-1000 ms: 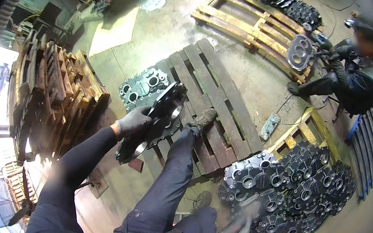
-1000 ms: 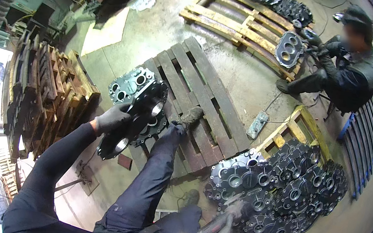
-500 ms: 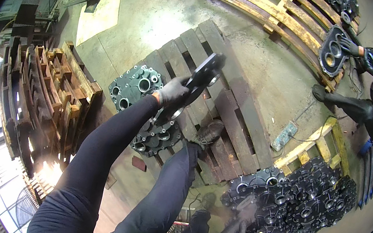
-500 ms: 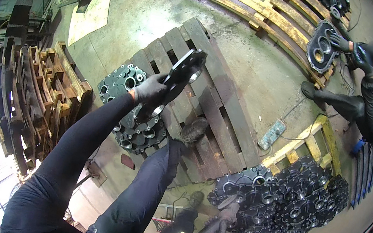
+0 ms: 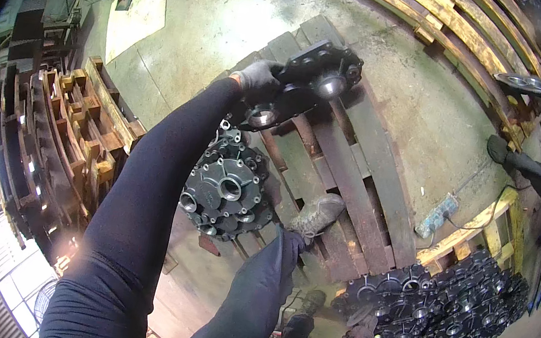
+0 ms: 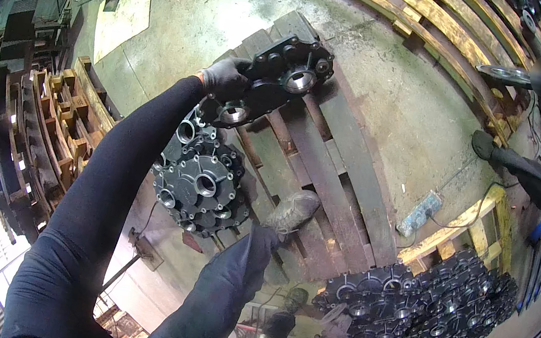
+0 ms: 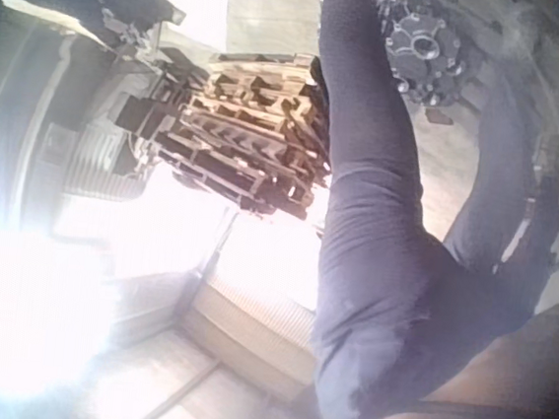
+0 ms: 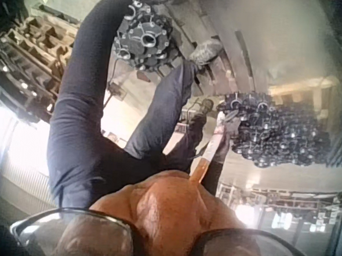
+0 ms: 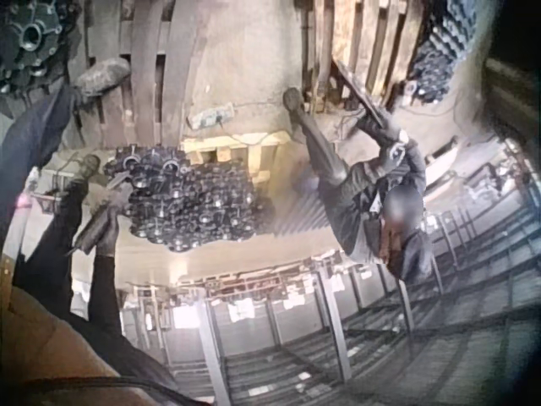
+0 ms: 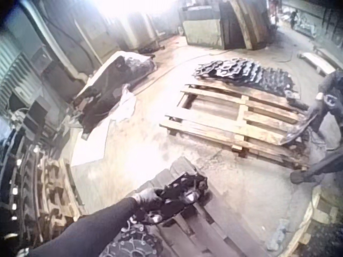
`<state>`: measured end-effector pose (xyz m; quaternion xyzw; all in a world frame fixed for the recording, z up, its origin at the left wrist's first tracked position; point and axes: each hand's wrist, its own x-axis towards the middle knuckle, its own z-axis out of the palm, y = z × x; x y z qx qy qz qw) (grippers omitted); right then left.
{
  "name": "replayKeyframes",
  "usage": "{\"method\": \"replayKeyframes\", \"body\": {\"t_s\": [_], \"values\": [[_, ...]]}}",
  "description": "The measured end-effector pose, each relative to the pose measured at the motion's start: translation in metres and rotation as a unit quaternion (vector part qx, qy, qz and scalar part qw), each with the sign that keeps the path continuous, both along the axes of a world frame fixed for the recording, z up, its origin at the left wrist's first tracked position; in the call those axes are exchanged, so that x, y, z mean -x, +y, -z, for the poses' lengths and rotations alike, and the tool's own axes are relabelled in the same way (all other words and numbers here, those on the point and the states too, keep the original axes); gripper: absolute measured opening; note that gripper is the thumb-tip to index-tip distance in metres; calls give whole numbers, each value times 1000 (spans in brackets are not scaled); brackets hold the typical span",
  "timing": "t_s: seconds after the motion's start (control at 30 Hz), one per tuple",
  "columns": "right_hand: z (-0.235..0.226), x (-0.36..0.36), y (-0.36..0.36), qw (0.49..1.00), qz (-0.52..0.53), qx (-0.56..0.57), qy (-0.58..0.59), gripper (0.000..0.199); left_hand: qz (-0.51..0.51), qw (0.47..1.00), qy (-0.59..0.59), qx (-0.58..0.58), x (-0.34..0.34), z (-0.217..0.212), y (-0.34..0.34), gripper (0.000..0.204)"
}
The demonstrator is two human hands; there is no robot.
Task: The person uses an angle grinder to smooth the edges and surfaces of metal engine parts. They handle the parts one at a time, repositioning them on a wooden pallet and grinding different areas before stacking the finished pieces.
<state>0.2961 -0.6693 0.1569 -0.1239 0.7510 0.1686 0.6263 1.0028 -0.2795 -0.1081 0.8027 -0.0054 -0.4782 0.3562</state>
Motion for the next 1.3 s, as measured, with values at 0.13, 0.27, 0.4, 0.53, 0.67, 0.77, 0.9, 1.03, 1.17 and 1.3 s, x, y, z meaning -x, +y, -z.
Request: {"method": "replayKeyframes", "body": {"t_s": [0.13, 0.27, 0.4, 0.53, 0.67, 0.77, 0.9, 1.03, 1.17, 1.3], "values": [[-10, -37, 10, 999, 20, 5, 50, 66, 23, 995, -74, -55, -35, 16, 9, 52], [-5, -73, 16, 998, -32, 41, 33, 64, 13, 988, -133, -75, -46, 50, 23, 49], [14, -57, -4, 998, -59, 8, 11, 63, -106, 971, -166, -134, -46, 109, 81, 39], [18, -49, -2, 998, -57, -2, 0, 64, -26, 904, -369, -216, -26, 73, 28, 31], [15, -61, 10, 986, -151, 67, -23, 58, 56, 912, -385, -132, 64, 42, 1, 54], [26, -61, 25, 983, -140, 118, -31, 64, 116, 923, -289, -226, 113, 28, -36, 94], [33, -55, 28, 991, -120, 62, 10, 65, 141, 893, -300, -305, 130, 53, -61, 109], [43, -45, 33, 996, -82, 27, 27, 62, 168, 846, -348, -366, 128, 97, -55, 100], [61, 20, 30, 996, -52, -30, -64, 50, 213, 835, -351, -365, 126, 112, -41, 91], [57, 13, 29, 997, -50, -40, -37, 45, 193, 825, -404, -344, 123, 126, -28, 91]]}}
